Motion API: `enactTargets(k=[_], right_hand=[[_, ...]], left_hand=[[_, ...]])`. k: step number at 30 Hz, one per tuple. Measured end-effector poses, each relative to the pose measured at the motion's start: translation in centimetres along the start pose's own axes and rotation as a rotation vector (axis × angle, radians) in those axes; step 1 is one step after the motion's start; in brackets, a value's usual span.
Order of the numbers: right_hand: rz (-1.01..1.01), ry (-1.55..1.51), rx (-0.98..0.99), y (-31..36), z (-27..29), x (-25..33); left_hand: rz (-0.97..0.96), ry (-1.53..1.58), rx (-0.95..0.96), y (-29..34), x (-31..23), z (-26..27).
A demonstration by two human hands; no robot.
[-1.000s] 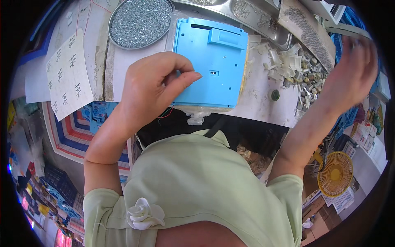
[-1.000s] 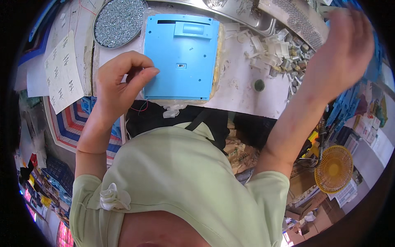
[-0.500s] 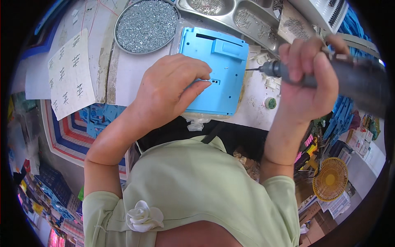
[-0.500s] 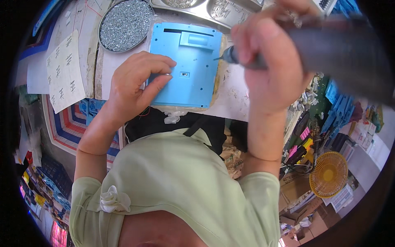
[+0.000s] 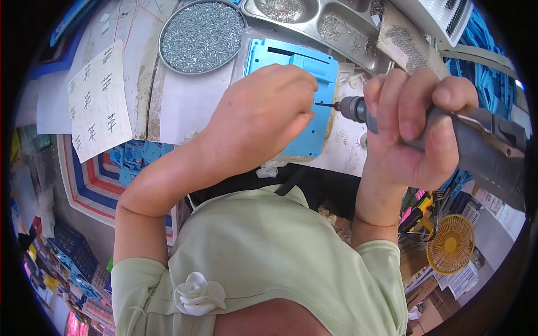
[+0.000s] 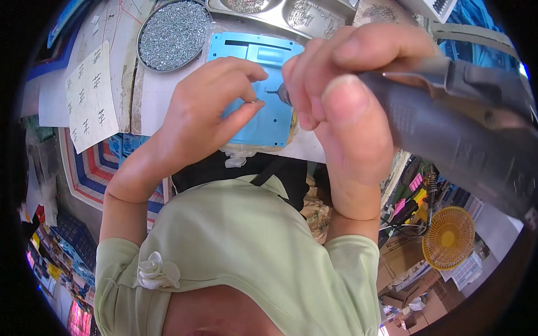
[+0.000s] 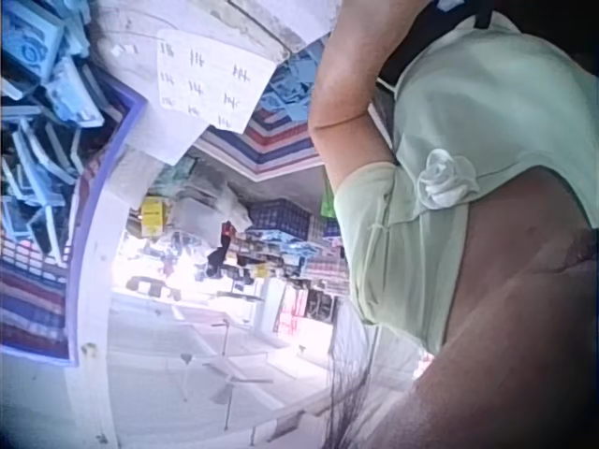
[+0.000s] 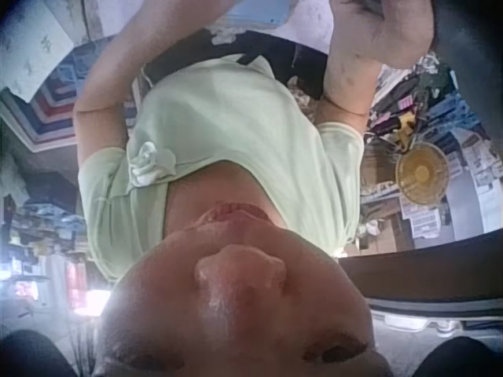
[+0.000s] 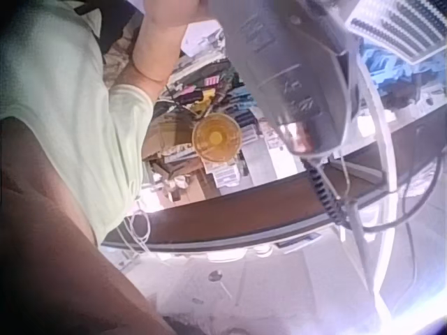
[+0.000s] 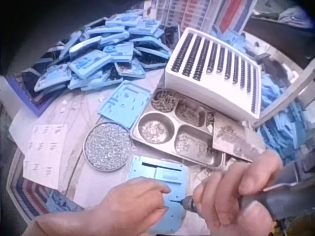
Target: Soldering and assembling electronic components inside a blue plastic housing at a workbench.
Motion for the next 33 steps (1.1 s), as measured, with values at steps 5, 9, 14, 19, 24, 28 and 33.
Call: enactTargets(k=[5, 9, 14, 19, 24, 28, 33], right_hand=[[0.028, -0.022, 0.055, 0.2, -0.7, 0.9], [0.034, -0.039, 0.040, 0.4, -1.2, 1.5], [-0.017, -0.001, 0.031, 0.8, -1.5, 2.2], [-0.088, 0.035, -0.084, 2.1, -2.5, 3.3], [-0.089, 0.044, -0.305, 6.3, -3.1, 2.3], [-0.103, 0.011, -0.256, 8.6, -2.8, 0.6], [-0.047, 0.084, -0.239, 8.9, -3.0, -0.2]], left_hand=[[-0.079, -0.074, 0.095, 0.1, -0.7, -0.6], [-0.079, 0.015, 0.045, 0.4, -0.7, -0.2], [-0.103, -0.004, 0.119, 0.1, -1.0, 0.1], [-0.128, 0.064, 0.280, -0.3, -1.7, 0.0], [-0.213, -0.031, 0.155, 0.6, 0.3, 0.3], [-0.171, -0.112, 0.229, 2.9, 1.2, -0.9], [-0.147, -0.081, 0.240, 3.0, 1.5, -1.3]])
Point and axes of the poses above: each hand's wrist, its own y-axis away from the middle knuckle, its own z-axis out of the back of the hand, x = y × z, the point moved 4 cm from there along -y, towards the middle knuckle, and after that the axes turned 7 degrees about -y, right-handed, at the moved point
